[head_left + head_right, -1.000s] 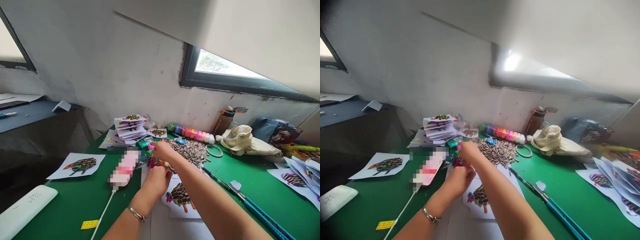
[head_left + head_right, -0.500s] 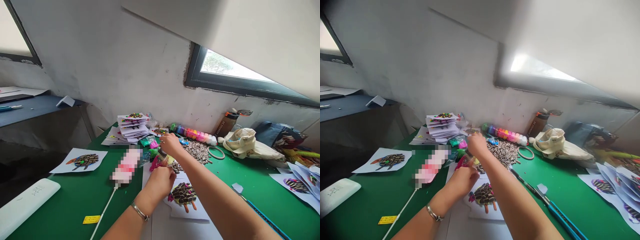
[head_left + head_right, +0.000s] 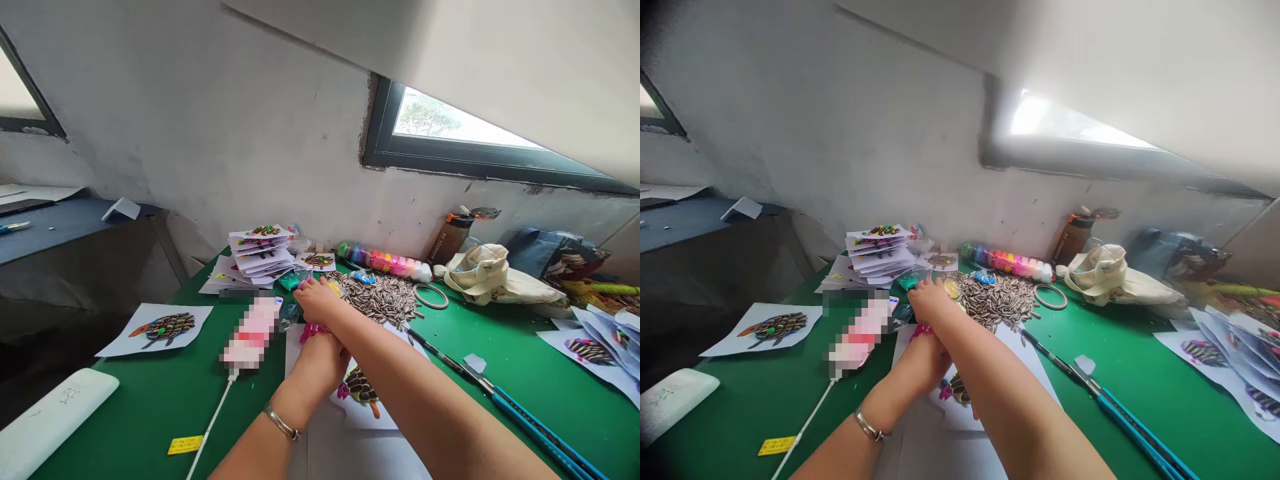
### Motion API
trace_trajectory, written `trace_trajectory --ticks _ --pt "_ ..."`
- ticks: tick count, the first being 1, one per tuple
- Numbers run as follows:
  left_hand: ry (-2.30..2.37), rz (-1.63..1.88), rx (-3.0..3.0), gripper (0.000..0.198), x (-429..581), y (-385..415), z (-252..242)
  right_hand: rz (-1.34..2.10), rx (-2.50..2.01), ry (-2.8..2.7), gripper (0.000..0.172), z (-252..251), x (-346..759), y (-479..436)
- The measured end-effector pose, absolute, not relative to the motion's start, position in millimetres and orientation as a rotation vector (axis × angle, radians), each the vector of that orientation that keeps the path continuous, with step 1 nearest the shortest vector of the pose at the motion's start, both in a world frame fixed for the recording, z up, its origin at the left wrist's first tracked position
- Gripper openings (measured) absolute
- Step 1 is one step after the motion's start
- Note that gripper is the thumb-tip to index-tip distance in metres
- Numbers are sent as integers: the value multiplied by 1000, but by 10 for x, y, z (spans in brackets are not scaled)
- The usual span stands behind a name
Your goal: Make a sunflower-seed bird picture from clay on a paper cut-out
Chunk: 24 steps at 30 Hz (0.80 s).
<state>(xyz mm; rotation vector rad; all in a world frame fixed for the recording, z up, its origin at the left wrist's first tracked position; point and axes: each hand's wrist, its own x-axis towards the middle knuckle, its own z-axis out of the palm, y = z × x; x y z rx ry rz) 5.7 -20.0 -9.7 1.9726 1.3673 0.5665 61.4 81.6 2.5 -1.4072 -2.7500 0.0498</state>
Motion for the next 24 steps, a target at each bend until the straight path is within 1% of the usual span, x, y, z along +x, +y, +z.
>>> trace_trajectory --ticks 4,7,10,11,13,15,17,19,22,24 --pt "1450 427 2150 29 45 -222 -50 111 -1443 -2516 39 50 662 848" --pt "1505 396 2175 28 45 -216 -43 136 -1546 -2217 46 161 750 946" --pt "1556 525 2077 29 52 -182 -50 149 -1616 -1965 51 297 923 987" --pt "1547 605 2005 29 53 -168 -51 157 -1612 -1891 51 332 1000 958" --pt "1463 792 1738 32 50 -142 -47 216 -1457 -1722 45 370 1165 813" --pt "1316 952 1349 38 42 -131 -26 173 -1333 -1777 43 362 1316 564" --pt "1165 1012 1009 49 36 -142 9 96 -1259 -1891 43 316 1420 257" --pt "1012 960 902 57 43 -175 46 47 -1210 -2024 42 248 1474 -41" --pt "791 840 905 60 95 -244 69 116 -1185 -2088 38 134 1524 -370" --pt "739 788 914 58 150 -288 57 231 -1219 -2036 46 65 1594 -499"
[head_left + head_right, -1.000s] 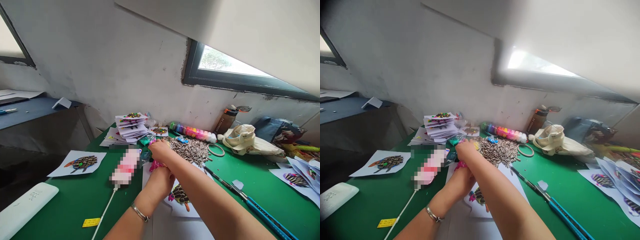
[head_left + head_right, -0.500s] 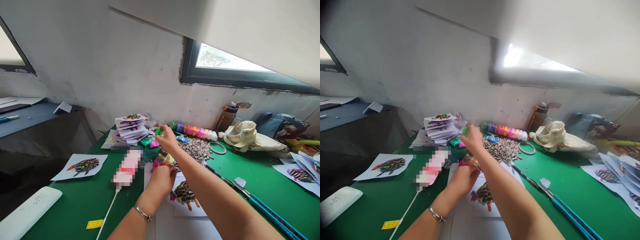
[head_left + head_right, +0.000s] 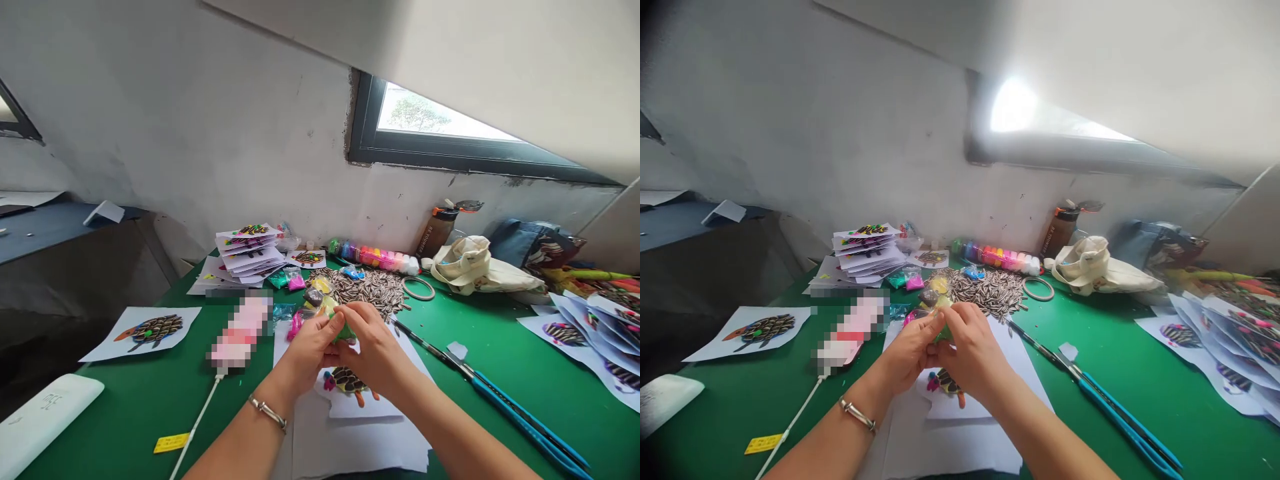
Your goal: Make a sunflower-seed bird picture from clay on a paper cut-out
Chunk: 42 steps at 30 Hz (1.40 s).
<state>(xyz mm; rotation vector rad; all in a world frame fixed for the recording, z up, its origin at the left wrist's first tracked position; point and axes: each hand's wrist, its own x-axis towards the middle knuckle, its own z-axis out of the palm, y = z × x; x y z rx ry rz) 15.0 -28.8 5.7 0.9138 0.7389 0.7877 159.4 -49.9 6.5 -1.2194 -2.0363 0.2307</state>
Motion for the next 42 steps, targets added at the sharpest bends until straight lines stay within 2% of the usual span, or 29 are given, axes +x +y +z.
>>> trace_trajectory --ticks 2,4,6,9,12,14,19,25,30,37,42 --pt "715 761 913 53 203 -323 39 330 -1230 -1962 57 9 1713 -578" --pt "692 747 885 44 239 -346 32 379 -1260 -1832 60 -34 1858 -624" --pt "704 748 831 36 252 -353 40 455 -1327 -1619 55 -67 1989 -643" --pt "719 745 782 32 239 -340 52 776 -1358 -1366 43 -95 2094 -633" --pt "696 734 768 30 212 -316 37 1109 -1228 -1280 34 -92 2098 -613" --pt "686 713 777 33 199 -306 23 1187 -1156 -1219 28 -76 2085 -609" --pt "724 673 852 41 202 -290 16 1124 -1157 -1225 22 -53 2087 -630" --pt "825 662 880 35 218 -269 23 966 -1204 -1300 20 -55 2096 -682" --pt "852 728 835 33 228 -255 66 716 -1214 -1472 7 -18 2108 -713" --pt "870 745 896 33 219 -254 44 728 -1345 -1528 11 -46 2094 -711" --pt "858 735 936 31 228 -261 9 523 -1337 -1612 9 -77 2088 -716"
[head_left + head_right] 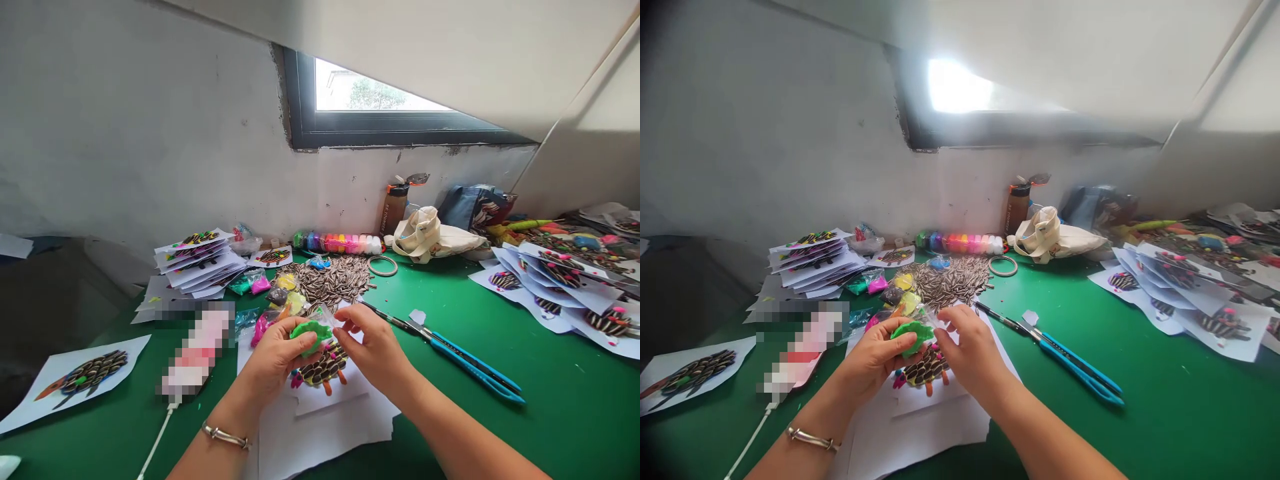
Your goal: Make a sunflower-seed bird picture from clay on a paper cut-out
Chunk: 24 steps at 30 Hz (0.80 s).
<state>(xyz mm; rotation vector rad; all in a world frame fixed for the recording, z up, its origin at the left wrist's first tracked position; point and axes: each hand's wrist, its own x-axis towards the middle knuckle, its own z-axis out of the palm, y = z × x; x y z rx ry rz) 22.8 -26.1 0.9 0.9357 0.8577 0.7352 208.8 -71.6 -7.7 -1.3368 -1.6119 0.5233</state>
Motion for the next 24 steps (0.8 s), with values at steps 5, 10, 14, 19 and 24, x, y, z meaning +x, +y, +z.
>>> trace_trajectory --ticks 5,10,14,19,24 --pt "837 716 969 31 239 -260 8 556 -1388 -1620 8 -59 2073 -718" --pt "882 705 971 37 256 -258 2 840 -1458 -1501 2 -63 2069 -687" --pt "907 677 1004 39 266 -261 -27 722 -1472 -1541 7 -77 2066 -687" --pt "940 640 1062 38 272 -268 -10 626 -1336 -1602 14 -27 2041 -720" --pt "940 647 1044 36 284 -283 46 665 -1119 -1612 15 25 2014 -734"
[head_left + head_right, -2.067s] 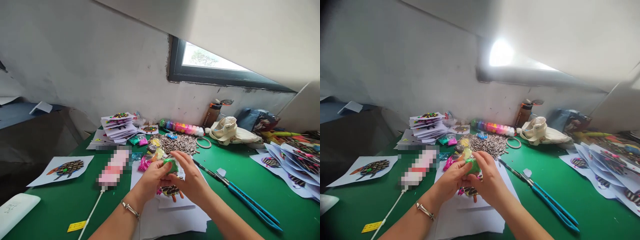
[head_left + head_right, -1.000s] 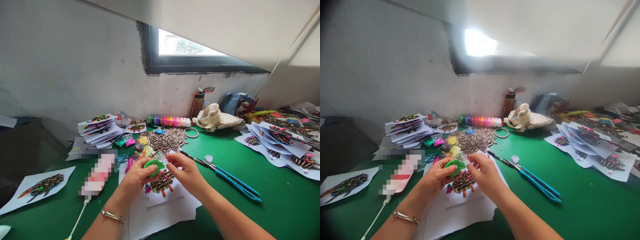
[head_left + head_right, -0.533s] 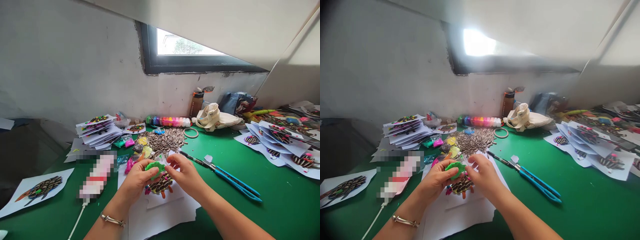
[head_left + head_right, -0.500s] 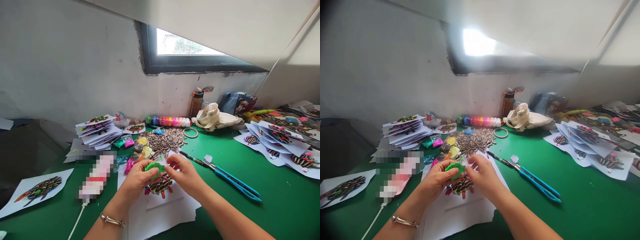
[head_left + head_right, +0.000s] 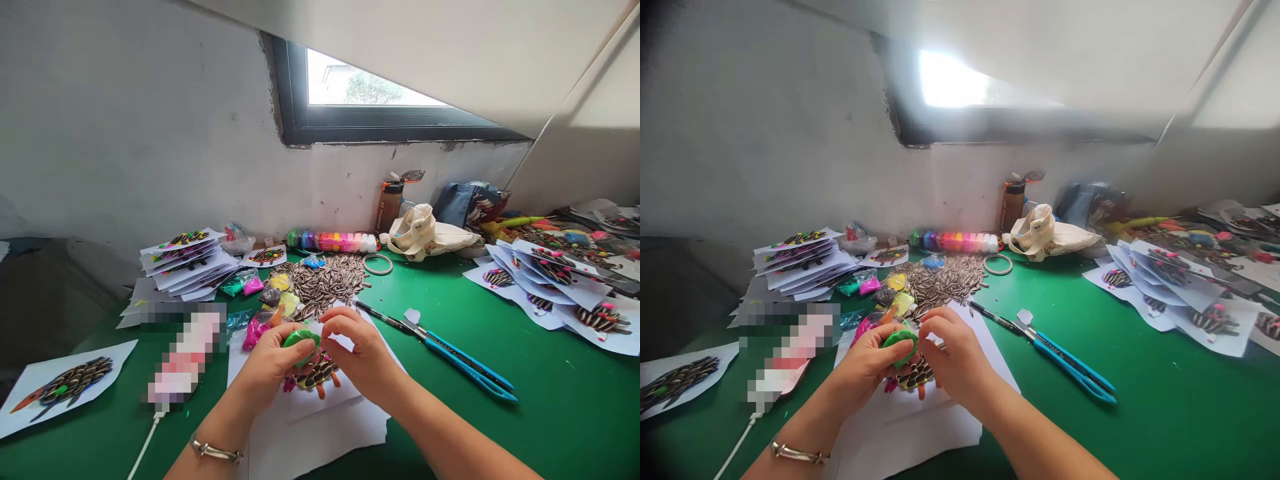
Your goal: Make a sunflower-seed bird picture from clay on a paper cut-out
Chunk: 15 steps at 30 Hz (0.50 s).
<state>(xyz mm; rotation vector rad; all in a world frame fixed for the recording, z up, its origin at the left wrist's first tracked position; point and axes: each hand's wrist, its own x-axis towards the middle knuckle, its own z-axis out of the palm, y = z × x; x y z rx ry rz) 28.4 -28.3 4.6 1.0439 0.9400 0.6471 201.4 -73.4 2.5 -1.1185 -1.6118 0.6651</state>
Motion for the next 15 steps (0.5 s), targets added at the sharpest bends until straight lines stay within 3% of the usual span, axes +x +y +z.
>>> trace_trajectory --ticks 15 --pt "882 569 1116 41 320 -335 29 535 -1258 -1680 21 -9 2027 -769"
